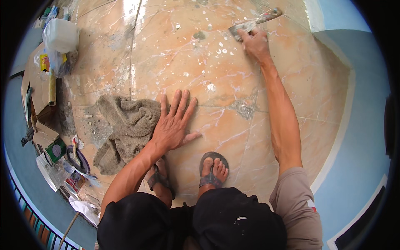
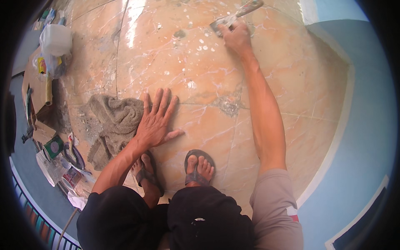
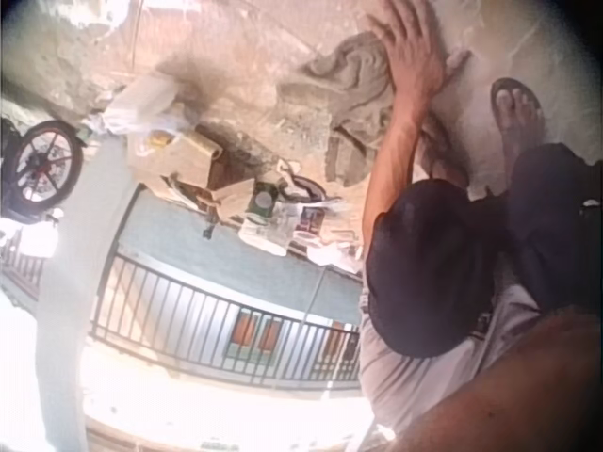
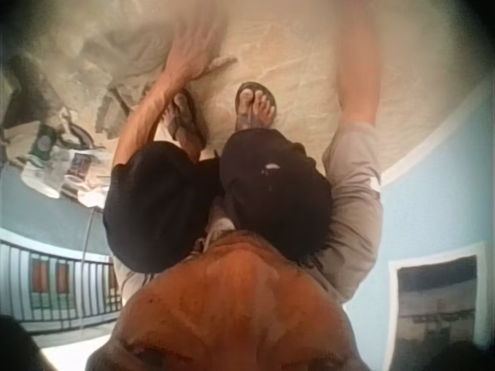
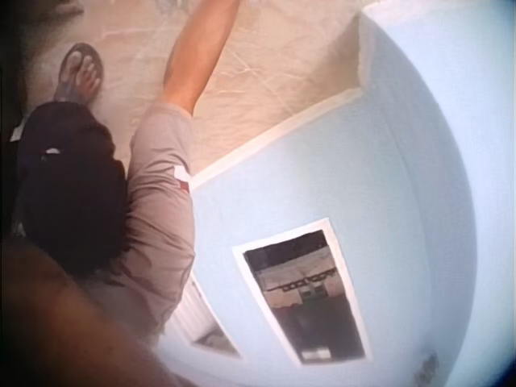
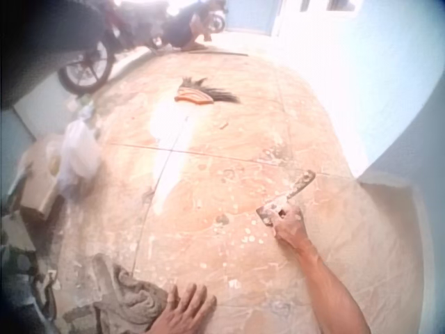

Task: The person kneels on a tiled floor and uses a putty knife to scrape and smooth grout lines between tiles. They hold a cloth in the other hand and occasionally wipe the surface. The person moves along the floor, continuing to scrape and clean the grout lines.

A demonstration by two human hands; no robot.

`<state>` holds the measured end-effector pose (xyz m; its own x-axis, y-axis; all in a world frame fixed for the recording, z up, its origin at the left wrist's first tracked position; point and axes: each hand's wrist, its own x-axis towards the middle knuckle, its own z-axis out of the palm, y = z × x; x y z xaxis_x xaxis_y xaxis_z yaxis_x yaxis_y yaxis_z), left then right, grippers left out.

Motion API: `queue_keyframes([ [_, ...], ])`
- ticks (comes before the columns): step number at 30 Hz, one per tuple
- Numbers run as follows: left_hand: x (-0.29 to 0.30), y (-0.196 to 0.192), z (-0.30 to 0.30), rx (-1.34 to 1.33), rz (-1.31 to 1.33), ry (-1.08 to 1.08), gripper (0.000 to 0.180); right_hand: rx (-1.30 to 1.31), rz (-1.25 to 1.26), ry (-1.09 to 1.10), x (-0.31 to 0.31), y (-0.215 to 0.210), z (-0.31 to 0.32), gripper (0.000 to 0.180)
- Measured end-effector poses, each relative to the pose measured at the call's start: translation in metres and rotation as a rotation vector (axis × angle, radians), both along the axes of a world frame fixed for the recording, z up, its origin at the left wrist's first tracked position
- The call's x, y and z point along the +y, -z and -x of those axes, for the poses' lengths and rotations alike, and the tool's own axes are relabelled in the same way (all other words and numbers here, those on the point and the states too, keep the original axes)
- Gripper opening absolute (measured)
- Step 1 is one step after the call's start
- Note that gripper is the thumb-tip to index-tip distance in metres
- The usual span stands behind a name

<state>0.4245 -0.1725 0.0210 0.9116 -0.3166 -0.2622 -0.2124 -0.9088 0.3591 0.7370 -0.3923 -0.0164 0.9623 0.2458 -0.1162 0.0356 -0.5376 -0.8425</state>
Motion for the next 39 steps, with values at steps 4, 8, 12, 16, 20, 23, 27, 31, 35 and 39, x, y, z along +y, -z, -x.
queue_keyframes([
  [4, 0.001, -0.001, 0.002, 0.008, 0.006, -0.004, 0.105, -0.075, 0.045, 0.015, 0.000, -0.002, -0.003, 0.028],
  [8, -0.001, -0.001, -0.001, -0.008, 0.021, 0.000, 0.105, -0.193, 0.005, -0.007, -0.007, 0.012, 0.001, 0.031],
  [12, 0.001, -0.002, 0.000, 0.005, 0.012, -0.002, 0.105, 0.005, 0.037, 0.141, -0.020, 0.008, -0.014, 0.030],
  [16, 0.001, 0.001, 0.003, -0.001, 0.012, -0.009, 0.105, -0.161, 0.065, -0.042, -0.009, 0.007, 0.009, 0.028],
  [20, -0.003, 0.001, 0.002, 0.003, 0.019, -0.004, 0.106, -0.084, 0.027, 0.044, -0.019, 0.003, 0.003, 0.029],
  [23, 0.000, 0.000, 0.001, 0.000, 0.006, -0.007, 0.105, -0.128, 0.088, -0.005, -0.011, -0.009, 0.006, 0.028],
  [27, 0.000, 0.001, 0.002, -0.002, 0.033, -0.013, 0.104, -0.019, -0.061, 0.036, -0.009, -0.007, 0.015, 0.028],
  [31, -0.002, 0.000, -0.001, -0.012, 0.011, 0.003, 0.106, -0.065, 0.076, 0.176, -0.017, -0.010, 0.003, 0.028],
  [35, 0.001, 0.000, 0.000, -0.017, 0.004, 0.000, 0.106, -0.059, -0.008, 0.013, -0.004, 0.001, 0.024, 0.026],
  [39, -0.001, 0.000, -0.001, -0.021, -0.015, 0.026, 0.110, 0.014, -0.011, 0.225, -0.016, 0.000, 0.000, 0.025],
])
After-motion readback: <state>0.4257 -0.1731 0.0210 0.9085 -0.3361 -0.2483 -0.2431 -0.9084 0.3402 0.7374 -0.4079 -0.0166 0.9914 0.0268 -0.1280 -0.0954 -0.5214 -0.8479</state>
